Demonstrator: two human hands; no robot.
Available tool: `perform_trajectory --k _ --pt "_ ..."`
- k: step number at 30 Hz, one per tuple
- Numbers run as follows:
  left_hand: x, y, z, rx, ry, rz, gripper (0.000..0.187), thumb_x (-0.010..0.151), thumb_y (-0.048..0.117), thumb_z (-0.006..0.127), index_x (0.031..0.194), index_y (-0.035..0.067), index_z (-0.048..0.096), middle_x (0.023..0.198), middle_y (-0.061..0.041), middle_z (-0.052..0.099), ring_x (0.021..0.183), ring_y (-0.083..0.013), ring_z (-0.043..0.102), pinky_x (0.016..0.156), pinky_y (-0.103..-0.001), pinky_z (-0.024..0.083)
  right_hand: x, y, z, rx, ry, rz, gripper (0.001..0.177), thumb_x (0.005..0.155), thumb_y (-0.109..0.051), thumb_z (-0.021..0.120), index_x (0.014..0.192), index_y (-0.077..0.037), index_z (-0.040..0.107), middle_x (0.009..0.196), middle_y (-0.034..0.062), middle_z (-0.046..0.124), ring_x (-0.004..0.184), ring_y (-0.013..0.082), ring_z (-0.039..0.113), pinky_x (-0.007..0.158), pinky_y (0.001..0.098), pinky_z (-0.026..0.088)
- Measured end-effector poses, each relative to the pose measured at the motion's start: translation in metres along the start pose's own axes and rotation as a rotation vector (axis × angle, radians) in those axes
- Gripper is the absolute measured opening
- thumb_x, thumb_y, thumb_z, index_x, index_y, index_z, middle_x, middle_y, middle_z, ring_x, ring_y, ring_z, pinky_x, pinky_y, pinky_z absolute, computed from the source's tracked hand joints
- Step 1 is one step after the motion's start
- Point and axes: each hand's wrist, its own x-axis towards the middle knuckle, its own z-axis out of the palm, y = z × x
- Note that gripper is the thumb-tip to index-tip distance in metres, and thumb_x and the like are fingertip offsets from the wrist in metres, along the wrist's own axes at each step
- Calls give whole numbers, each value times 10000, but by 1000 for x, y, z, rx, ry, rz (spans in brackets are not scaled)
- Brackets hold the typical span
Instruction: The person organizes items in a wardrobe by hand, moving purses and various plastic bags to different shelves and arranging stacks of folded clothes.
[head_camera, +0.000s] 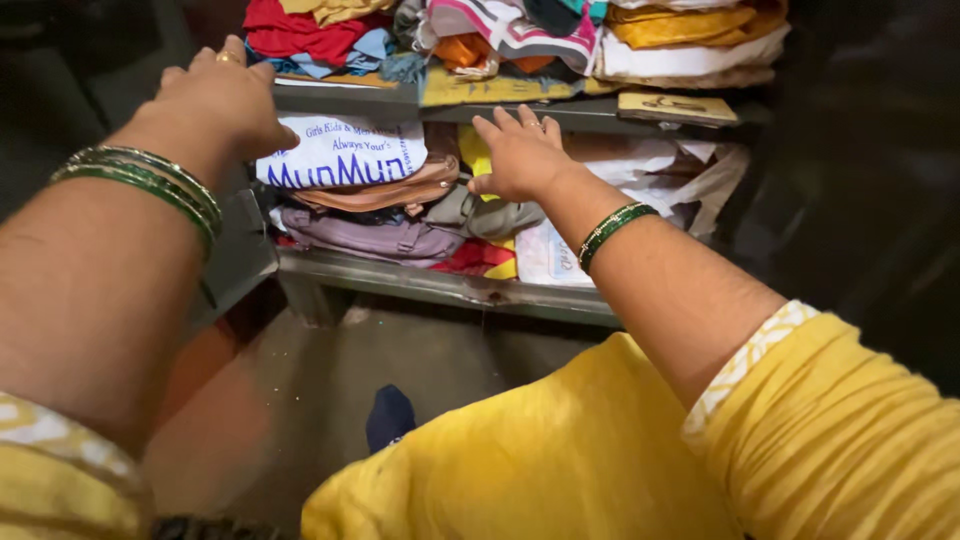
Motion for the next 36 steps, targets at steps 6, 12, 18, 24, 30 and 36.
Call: perform_trajectory --k 6,12,18,24,30,36 --pt "34 -9 28 -2 73 64 977 807 495 801 1590 130 346 1700 -171 136 1527 -377 227 1162 -577 294 44 8 4 -40 66 -20 1028 815 -545 780 1609 -180 239 1674 161 202 1540 412 155 1204 621 146" --pt "114 -5 75 4 151 161 1109 746 496 840 1620 143 256 1689 -174 175 1517 -372 242 1166 -565 282 112 24 39 -144 246 -23 1084 726 -455 864 1577 -153 265 1629 176 259 1500 401 239 1172 593 215" --pt "191 38 148 -50 280 280 1081 694 414 870 1569 116 310 1626 -173 280 1478 -359 288 1151 -568 245 141 37 96 -200 464 -118 858 723 -252 844 1467 -90 450 1425 153 519 1350 352 478 1103 508 380" --pt "258 63 195 -84 360 376 724 726 220 785 1397 107 537 1347 -126 600 1292 -303 554 1049 -483 438 179 68 110 -264 635 -211 550 784 -138 748 1308 -76 592 1288 135 654 1242 348 606 1008 475 467" --pt "264 61 222 -37 681 395 411 924 82 614 1331 88 675 1142 -105 717 1066 -285 689 849 -406 556 177 76 123 -223 772 -262 481 803 -21 682 1280 -73 667 1300 153 699 1217 365 652 1031 469 495" --pt "267 57 223 -87 740 432 456 870 74 652 1324 99 688 1224 -103 716 1103 -297 681 900 -419 544 180 75 119 -179 756 -242 510 769 -1 681 1273 -74 675 1296 163 701 1201 362 663 1038 473 486"
